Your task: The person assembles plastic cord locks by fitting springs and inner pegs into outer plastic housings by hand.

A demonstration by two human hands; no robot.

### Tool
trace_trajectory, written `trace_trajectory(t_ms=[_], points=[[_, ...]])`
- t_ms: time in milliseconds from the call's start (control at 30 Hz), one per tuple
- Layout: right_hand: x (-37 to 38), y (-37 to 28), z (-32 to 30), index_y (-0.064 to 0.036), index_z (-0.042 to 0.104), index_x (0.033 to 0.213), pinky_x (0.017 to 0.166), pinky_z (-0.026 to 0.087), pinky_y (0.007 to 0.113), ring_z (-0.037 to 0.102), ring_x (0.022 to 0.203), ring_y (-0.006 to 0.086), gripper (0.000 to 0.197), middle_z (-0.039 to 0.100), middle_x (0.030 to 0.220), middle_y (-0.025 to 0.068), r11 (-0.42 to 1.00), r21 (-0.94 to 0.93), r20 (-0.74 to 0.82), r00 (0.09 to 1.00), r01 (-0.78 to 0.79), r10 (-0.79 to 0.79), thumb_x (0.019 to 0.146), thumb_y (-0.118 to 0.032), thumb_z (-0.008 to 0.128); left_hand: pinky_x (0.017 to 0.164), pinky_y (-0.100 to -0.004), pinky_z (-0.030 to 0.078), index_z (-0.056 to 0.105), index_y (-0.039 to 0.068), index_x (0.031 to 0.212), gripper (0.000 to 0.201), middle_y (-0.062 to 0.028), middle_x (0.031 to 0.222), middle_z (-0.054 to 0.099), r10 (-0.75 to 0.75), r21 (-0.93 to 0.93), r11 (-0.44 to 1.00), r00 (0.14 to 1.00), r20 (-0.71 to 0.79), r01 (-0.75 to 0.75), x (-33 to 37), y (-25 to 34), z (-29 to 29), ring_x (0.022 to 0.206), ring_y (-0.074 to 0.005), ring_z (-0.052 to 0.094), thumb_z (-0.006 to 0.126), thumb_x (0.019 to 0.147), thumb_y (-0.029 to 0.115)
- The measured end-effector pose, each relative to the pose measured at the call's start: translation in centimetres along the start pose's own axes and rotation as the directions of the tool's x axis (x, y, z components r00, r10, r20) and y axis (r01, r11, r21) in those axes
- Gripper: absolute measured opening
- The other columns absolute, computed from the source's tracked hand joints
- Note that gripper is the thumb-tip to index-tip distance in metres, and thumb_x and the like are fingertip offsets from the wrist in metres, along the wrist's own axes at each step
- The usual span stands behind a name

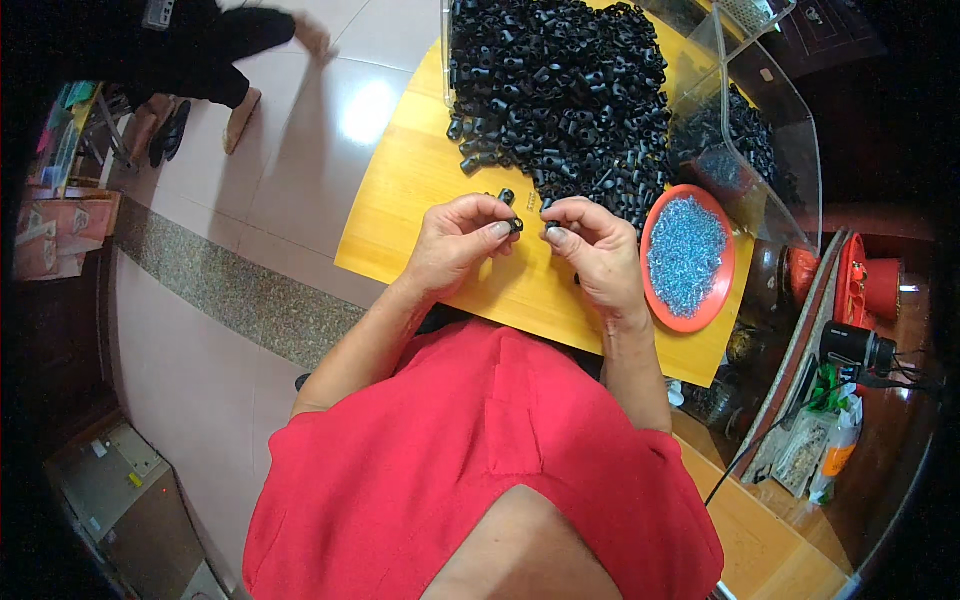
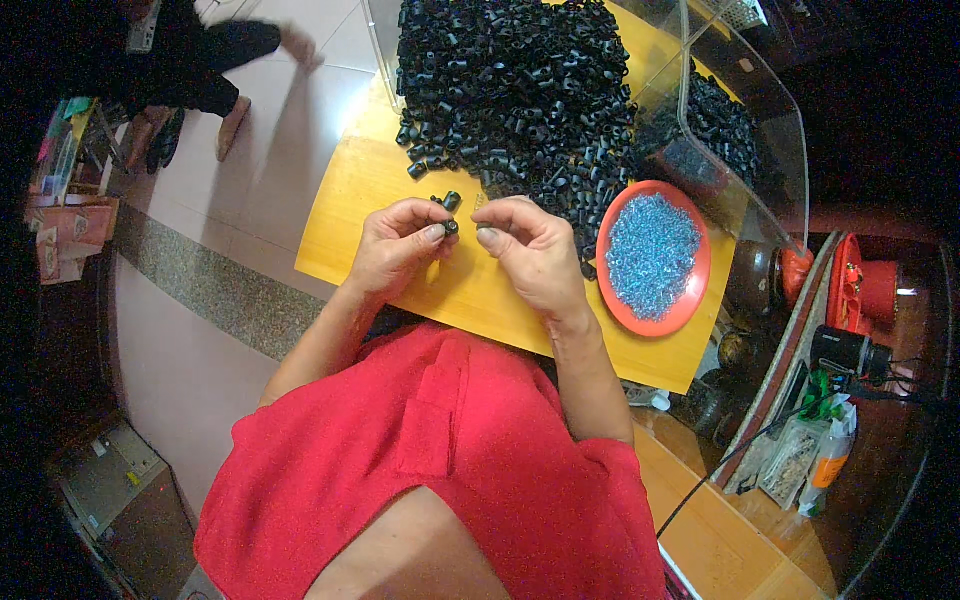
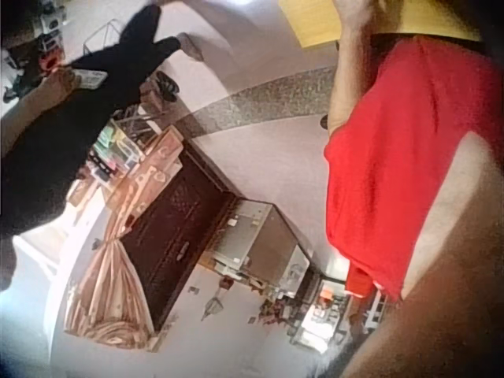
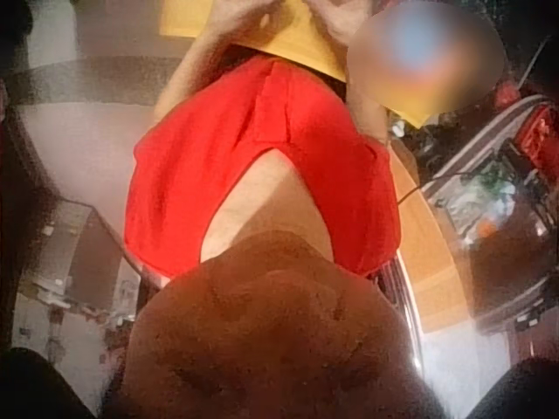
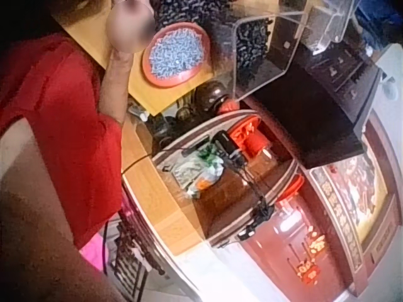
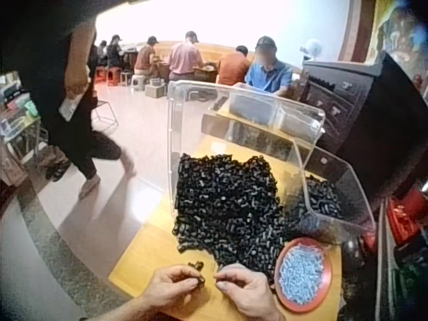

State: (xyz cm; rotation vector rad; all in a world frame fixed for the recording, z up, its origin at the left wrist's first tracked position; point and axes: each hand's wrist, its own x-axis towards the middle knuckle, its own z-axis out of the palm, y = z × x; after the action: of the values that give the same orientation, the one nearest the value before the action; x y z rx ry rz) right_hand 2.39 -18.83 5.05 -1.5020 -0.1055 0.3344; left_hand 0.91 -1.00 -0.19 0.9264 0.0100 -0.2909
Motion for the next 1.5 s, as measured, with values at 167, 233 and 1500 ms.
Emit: trace_trajectory(t_ms=[167,233,1500], points=[[-0.3,-0.6,0.9,0.0001,0.060,0.095,0.058,0.045,0.019,0.054,0.065,0.0057,0.017,0.059,0.078,0.0017,1.000,0.019,0.053,0.998,-0.016,0.015,0.077,-0.001,0.061,0.063,-0.0235,0.047,0.057,-0.001,0.095,0.015,-0.0067,0.080,0.061,0.016,0.004,1.000,1.000,0.025,-0.016,0.0,-0.1,-0.2,0.069,-0.0114,0.056,0.059,0.081,0.005],[-0.3,-0.9,1.2,-0.0002,0.060,0.094,0.056,0.044,0.018,0.054,0.064,0.0059,0.017,0.058,0.075,0.0014,0.999,-0.005,0.004,0.999,-0.033,0.033,0.076,0.000,0.062,0.063,-0.0237,0.047,0.057,-0.001,0.095,0.016,-0.0064,0.080,0.061,0.015,0.027,1.000,0.999,0.030,-0.015,0.0,-0.1,-0.2,0.069,-0.0114,0.056,0.059,0.081,0.005],[0.9,0.1,0.9,0.0010,0.059,0.075,0.054,0.046,0.028,0.060,0.062,0.0173,0.006,0.058,0.069,0.0112,0.854,-0.499,0.087,0.989,0.149,-0.122,0.070,-0.001,0.058,0.065,-0.0225,0.044,0.058,-0.004,0.087,0.011,-0.0061,0.080,0.058,0.271,0.601,0.739,0.951,0.146,-0.303,-0.5,-0.3,0.3,0.073,-0.0115,0.054,0.055,0.077,-0.006]])
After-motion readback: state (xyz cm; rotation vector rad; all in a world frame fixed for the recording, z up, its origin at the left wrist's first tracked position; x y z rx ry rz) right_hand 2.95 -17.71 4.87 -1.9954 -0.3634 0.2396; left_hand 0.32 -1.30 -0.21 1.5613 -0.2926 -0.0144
